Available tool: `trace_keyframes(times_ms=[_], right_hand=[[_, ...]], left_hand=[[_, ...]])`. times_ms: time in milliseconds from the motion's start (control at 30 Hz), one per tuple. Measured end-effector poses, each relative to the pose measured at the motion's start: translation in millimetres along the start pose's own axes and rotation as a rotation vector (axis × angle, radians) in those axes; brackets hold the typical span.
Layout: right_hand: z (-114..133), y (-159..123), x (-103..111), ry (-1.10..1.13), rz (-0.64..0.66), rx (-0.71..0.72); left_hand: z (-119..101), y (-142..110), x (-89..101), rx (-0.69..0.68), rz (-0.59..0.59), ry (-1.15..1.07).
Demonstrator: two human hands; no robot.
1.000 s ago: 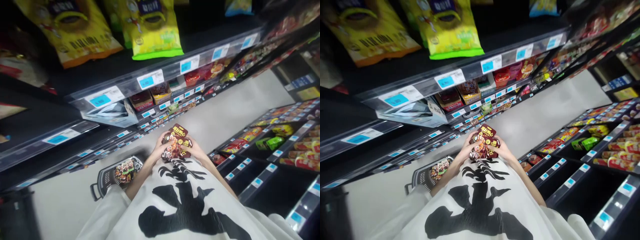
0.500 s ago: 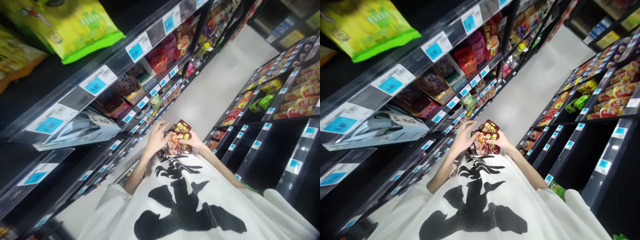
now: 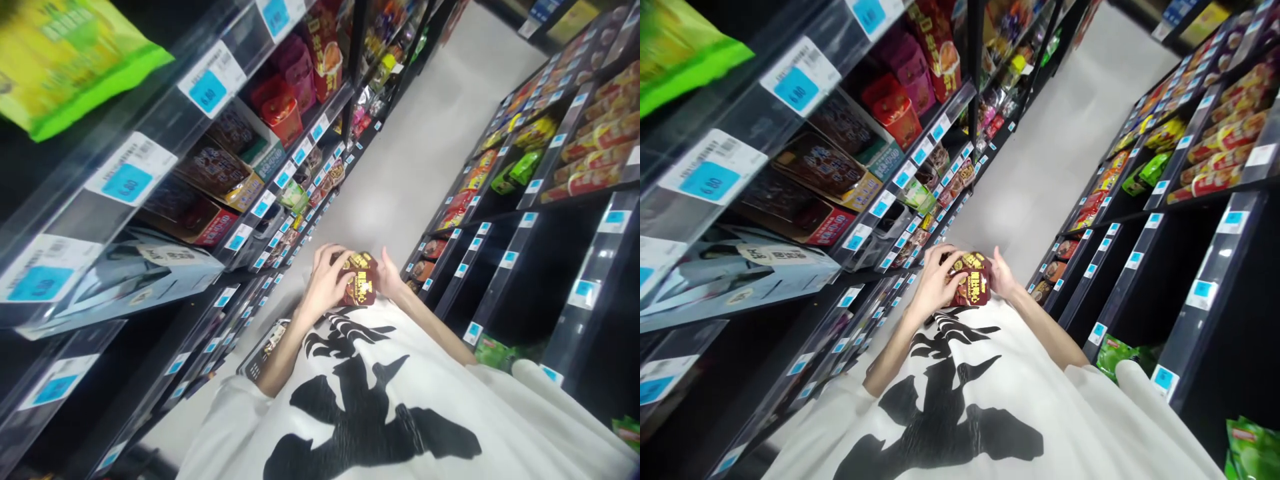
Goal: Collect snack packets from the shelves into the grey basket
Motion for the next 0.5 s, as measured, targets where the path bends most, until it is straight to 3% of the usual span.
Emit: trace_keyframes(times_ms=[167, 367, 500], right_hand=[[-0.8, 2.6, 8.1, 0.008, 0.068, -0.084], [4.7, 11.8, -10.1, -0.022, 0.201, -0.202], [-0.8, 15.5, -4.4, -0.015, 0.163, -0.212]], left_hand=[[-12.6, -17.5, -0.5, -0.070, -0.058, -0.048], [-18.5, -20.7, -18.0, -0.130, 0.073, -0.129], [-17.9, -25.8, -19.8, -0.102, 0.098, -0.157]])
Point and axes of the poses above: each hand's wrist, its own y-axis towards the middle knuckle, its own x-axis out of the back of the hand, z = x × y, the point moved 9 cm from there along y, towards the middle knuckle, and after that the axes turned 8 degrees about -x, right-handed, at the moved point
